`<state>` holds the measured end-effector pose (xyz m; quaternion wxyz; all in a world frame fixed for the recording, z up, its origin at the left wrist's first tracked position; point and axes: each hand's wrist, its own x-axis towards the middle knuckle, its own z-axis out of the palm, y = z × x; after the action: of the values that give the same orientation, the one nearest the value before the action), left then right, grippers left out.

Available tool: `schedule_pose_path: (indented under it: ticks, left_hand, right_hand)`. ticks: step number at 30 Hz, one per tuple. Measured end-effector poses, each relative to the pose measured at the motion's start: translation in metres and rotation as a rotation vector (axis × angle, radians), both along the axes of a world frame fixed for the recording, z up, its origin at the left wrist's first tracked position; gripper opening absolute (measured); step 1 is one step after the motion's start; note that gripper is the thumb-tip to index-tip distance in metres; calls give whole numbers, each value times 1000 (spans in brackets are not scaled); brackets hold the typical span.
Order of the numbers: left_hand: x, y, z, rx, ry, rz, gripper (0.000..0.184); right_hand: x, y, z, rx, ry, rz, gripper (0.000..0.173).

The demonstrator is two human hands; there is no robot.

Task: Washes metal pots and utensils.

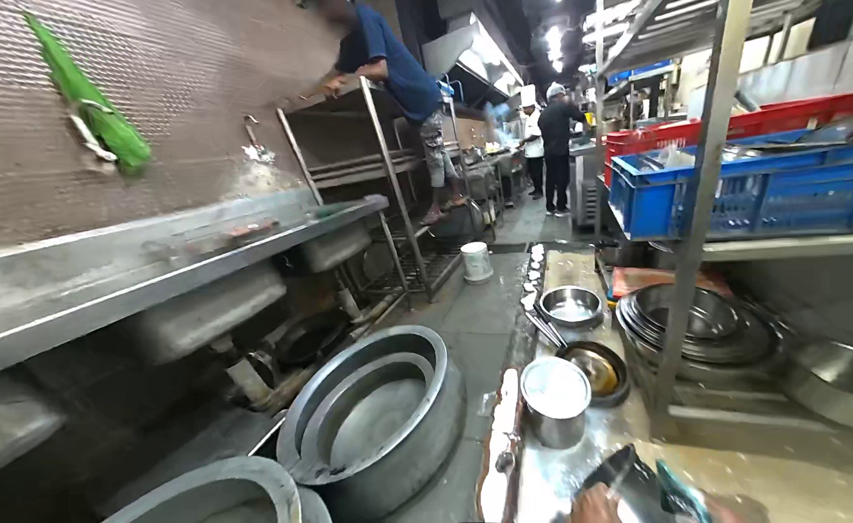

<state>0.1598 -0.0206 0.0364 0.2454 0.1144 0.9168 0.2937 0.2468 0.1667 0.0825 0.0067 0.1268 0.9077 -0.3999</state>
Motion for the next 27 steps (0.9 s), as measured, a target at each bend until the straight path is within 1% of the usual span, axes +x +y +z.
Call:
schedule_pose_path:
  ticks: [3, 6, 9, 12, 14, 15, 17, 18, 19, 20, 23, 25, 27]
  left_hand:
    - [-3, -14, 6, -33, -23, 17, 48]
    - [-6, -26, -2, -9, -38, 20, 49]
    - [-8, -31, -17, 38, -41, 36, 49]
    - [-14, -33, -31, 114, -55, 68, 47]
    - [-15, -32, -33, 146, -74, 95, 46]
    - [-15, -30, -33, 153, -83, 104, 46]
    - [-17, -24, -33, 150, -96, 111, 45]
    - [-19, -23, -32, 143, -102, 118, 45]
    - [-22, -23, -31, 151, -103, 129, 46]
    - [-24, -23, -33, 181, -107, 143, 47]
    - [-28, -25, -39, 284, -113, 143, 58]
    - [-25, -26, -35, 247, -67, 104, 64]
    - [-18, -28, -26, 143, -21, 60, 64]
  right_hand:
    - [-1, -9, -4, 29, -80, -7, 46]
    - [-1, -15, -7, 43, -175, -39, 43]
    - [4, -18, -26, 37, -120, -125, 39]
    - [4, -26, -27, 13, -38, -198, 41]
    - [-3, -31, -47, 41, 25, -206, 45]
    - [-7, -34, -62, 66, 44, -198, 50]
    - [-15, -48, -90, 157, 52, -193, 66]
    - [-17, -59, -98, 206, 55, -197, 73]
    - [-19, -72, -102, 222, 70, -189, 76]
    - [-17, -86, -102, 209, 83, -145, 73]
    - [-4, -125, -96, 216, 110, 62, 57]
    - [-4, -133, -100, 285, 170, 60, 52]
    - [-13, -128, -102, 308, 195, -15, 51]
